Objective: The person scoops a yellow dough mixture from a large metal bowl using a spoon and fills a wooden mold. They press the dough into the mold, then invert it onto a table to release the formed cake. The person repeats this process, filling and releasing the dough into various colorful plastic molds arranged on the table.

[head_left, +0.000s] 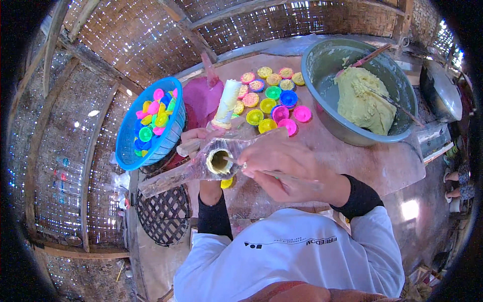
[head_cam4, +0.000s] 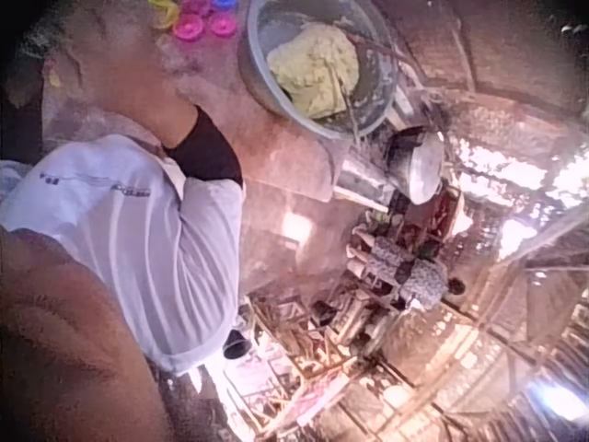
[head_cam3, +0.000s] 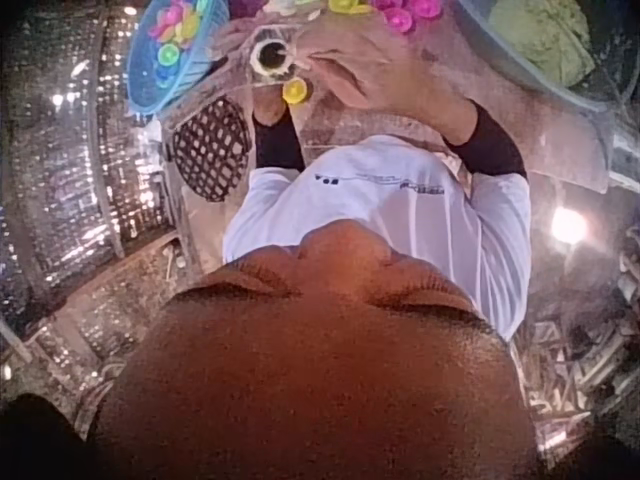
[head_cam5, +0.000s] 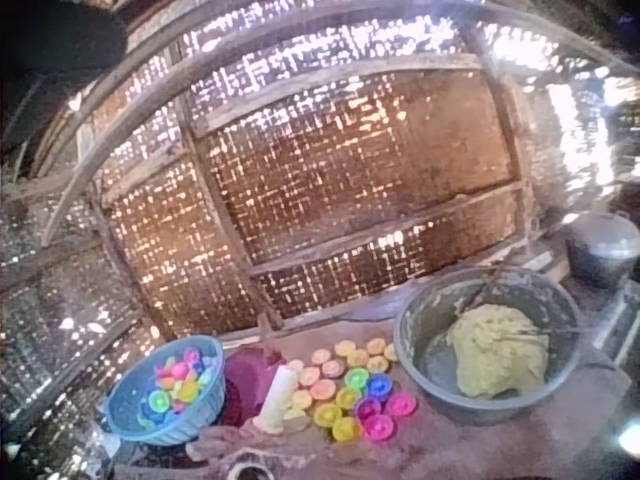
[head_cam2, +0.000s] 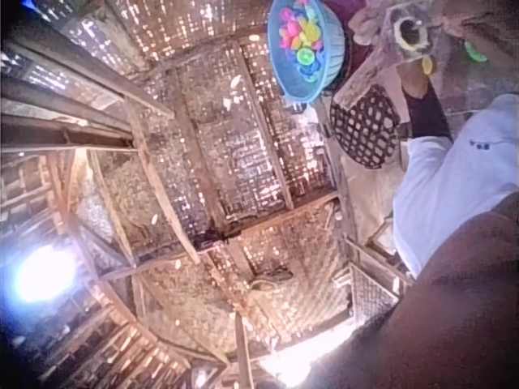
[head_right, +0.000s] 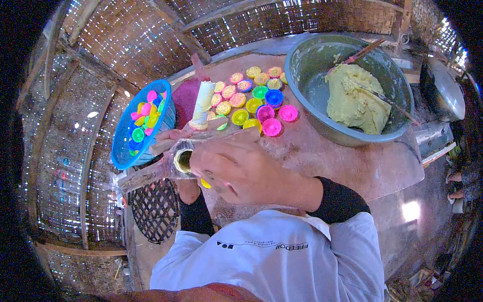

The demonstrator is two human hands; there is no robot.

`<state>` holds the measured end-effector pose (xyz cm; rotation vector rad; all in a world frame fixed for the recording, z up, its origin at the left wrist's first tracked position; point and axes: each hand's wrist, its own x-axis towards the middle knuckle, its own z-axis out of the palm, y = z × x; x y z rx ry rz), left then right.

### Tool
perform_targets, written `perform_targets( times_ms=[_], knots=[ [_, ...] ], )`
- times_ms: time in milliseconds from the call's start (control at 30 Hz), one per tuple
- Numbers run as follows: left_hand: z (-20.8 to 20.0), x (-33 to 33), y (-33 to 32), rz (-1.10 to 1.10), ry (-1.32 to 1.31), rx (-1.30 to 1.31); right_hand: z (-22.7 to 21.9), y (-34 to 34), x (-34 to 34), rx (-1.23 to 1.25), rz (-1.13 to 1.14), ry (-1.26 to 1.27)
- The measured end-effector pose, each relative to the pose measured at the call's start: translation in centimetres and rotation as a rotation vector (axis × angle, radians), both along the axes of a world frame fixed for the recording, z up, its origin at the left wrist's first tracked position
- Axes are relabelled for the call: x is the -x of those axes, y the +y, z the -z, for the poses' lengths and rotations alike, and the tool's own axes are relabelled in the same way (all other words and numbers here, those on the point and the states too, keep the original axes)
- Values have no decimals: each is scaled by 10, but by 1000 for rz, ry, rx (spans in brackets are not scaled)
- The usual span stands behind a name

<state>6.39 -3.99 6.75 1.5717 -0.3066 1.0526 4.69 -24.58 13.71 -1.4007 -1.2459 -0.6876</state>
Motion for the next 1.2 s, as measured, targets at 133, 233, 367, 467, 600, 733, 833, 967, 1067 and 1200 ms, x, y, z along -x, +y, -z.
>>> perform_targets(
  times_ms=[133, 233, 367, 467, 600, 733, 833, 967, 1067, 1200],
  knots=[
    [9, -3, 7, 56, -57, 24, 0, 7, 1, 24, 21, -6],
    [-12, 6, -21, -165, 46, 156, 8, 14, 0, 2, 40, 10],
    [6, 1, 3, -176, -33, -125, -1, 12, 1, 13, 97, -65],
    [11, -2, 6, 11, -43, 22, 3, 13, -3, -74, 27, -41],
    [-7, 5, -3, 65, -49, 61, -2, 5, -3, -8, 32, -62],
    [-3, -1, -1, 52, -109, 79, 2, 9, -3, -46, 38, -98],
    [1, 2, 1, -49, 5, 9, 4, 13, 1, -29, 30, -36],
    [18, -4, 13, -190, 15, -208, 7, 15, 3, 4, 91, -48],
    [6, 8, 3, -281, 80, -278, 6, 11, -4, -42, 134, -184],
    [5, 11, 9, -243, -26, -348, -5, 4, 6, -23, -11, -25]
  ],
)
